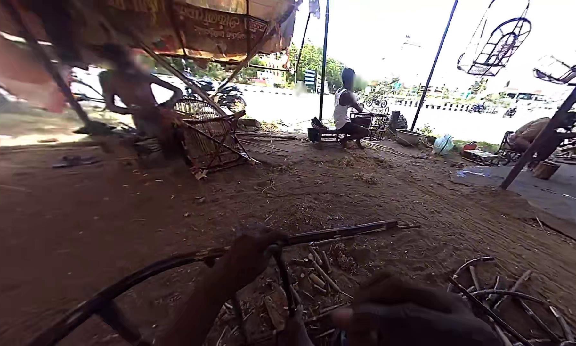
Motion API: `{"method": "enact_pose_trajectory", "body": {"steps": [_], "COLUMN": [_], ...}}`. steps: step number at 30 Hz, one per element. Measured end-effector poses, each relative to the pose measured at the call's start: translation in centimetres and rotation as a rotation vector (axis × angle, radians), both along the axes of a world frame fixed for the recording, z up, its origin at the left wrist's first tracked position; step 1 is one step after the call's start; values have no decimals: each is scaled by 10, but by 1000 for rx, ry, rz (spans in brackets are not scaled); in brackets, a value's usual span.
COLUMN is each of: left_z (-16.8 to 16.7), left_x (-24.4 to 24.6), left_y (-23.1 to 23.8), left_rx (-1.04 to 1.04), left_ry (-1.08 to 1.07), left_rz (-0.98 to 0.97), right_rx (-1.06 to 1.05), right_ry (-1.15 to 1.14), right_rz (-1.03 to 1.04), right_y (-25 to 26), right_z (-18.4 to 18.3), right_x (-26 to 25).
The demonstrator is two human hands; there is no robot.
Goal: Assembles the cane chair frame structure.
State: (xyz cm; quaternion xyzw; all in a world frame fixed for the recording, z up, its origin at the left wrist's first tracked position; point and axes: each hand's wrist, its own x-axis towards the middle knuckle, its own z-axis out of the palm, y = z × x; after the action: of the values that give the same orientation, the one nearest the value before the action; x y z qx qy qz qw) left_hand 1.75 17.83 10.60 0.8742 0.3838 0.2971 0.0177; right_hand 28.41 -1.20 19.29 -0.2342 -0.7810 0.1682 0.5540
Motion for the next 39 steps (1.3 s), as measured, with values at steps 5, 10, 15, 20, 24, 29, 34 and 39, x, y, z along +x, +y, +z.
{"method": "enact_pose_trajectory", "body": {"steps": [5, 10, 15, 20, 24, 29, 34, 39], "left_z": [0, -2, -2, -6, -8, -17, -7, -5], "left_x": [3, 5, 6, 5, 5, 30, 33, 37], "left_y": [-11, -20, -24, -23, -27, -35, -46, -49], "left_rx": [27, 74, 83, 93, 95, 131, -17, -57], "left_ry": [-6, 2, 5, 7, -24, -151, -127, -133], "left_rz": [-49, -8, 5, 16, 42, 210, 205, 218], "right_rx": [-173, -199, -195, -152, -150, -112, -49, -78], "right_ry": [-50, -85, -167, -199, -215, -164, -177, -108], "right_rz": [-281, -377, -373, -380, -347, -308, -234, -170], "right_y": [119, 149, 149, 146, 148, 153, 153, 136], "right_z": [-66, -96, -97, -97, -95, -96, -93, -94], "right_x": [-26, -42, -46, -46, -50, -52, -48, -38]}}
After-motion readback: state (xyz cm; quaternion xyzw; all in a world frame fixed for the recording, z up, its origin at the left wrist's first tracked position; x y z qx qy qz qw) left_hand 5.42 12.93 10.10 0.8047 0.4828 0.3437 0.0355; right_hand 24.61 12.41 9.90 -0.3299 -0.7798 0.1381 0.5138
